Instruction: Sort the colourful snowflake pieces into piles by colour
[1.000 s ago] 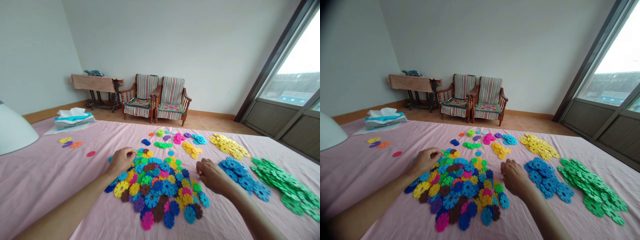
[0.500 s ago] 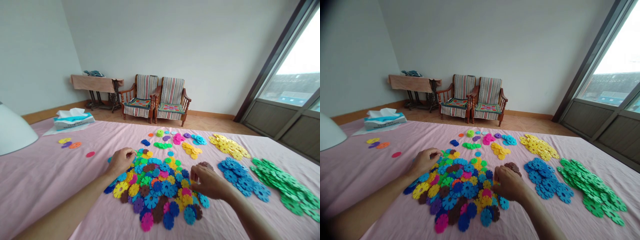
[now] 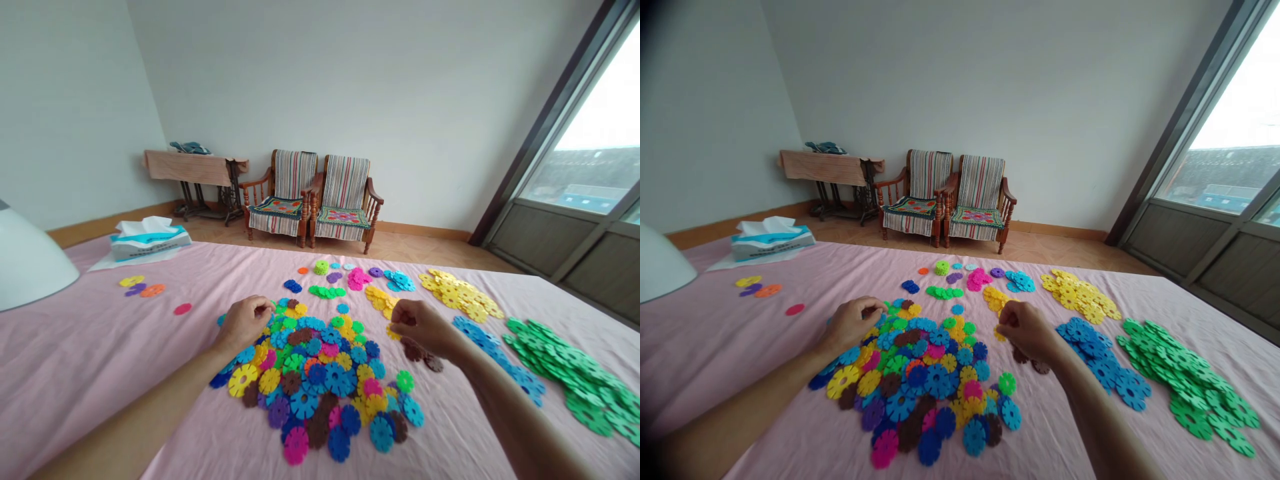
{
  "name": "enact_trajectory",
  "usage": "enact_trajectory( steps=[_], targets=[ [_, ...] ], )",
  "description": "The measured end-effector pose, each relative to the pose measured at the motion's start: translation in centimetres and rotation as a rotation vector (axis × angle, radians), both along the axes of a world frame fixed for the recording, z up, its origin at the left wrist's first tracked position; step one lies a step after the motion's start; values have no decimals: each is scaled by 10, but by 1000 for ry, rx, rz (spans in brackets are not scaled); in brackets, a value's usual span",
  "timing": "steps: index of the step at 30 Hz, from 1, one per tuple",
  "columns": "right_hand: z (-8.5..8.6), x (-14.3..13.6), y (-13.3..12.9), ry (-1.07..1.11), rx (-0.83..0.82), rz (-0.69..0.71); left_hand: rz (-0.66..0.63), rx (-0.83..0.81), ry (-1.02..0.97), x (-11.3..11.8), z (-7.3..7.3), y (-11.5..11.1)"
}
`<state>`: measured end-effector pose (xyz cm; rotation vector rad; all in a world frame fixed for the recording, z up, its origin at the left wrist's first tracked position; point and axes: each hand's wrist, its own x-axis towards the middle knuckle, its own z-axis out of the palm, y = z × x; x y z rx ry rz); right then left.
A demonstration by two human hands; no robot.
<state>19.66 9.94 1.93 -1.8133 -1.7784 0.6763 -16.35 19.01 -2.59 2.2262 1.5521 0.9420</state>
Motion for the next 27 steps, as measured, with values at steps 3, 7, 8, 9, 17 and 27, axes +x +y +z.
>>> enact_trajectory(
  steps=[3, 7, 8, 9, 17, 27],
  targets=[
    [-12, 17, 31, -9, 151, -224, 1, 3, -3, 1, 1, -1],
    [-30, 28, 65, -33, 196, -393, 4, 12, -4, 1, 0, -1],
    [-34, 29, 71, -38, 204, -422, 3, 15, -3, 1, 0, -1],
    [-37, 29, 76, -43, 210, -443, 2, 18, -2, 1, 0, -1],
    [-41, 22, 78, -110, 254, -411, 2, 19, 9, 1, 2, -3],
    [-24, -57, 38, -170, 167, 114, -8, 24, 7, 1, 2, -3]
  ],
)
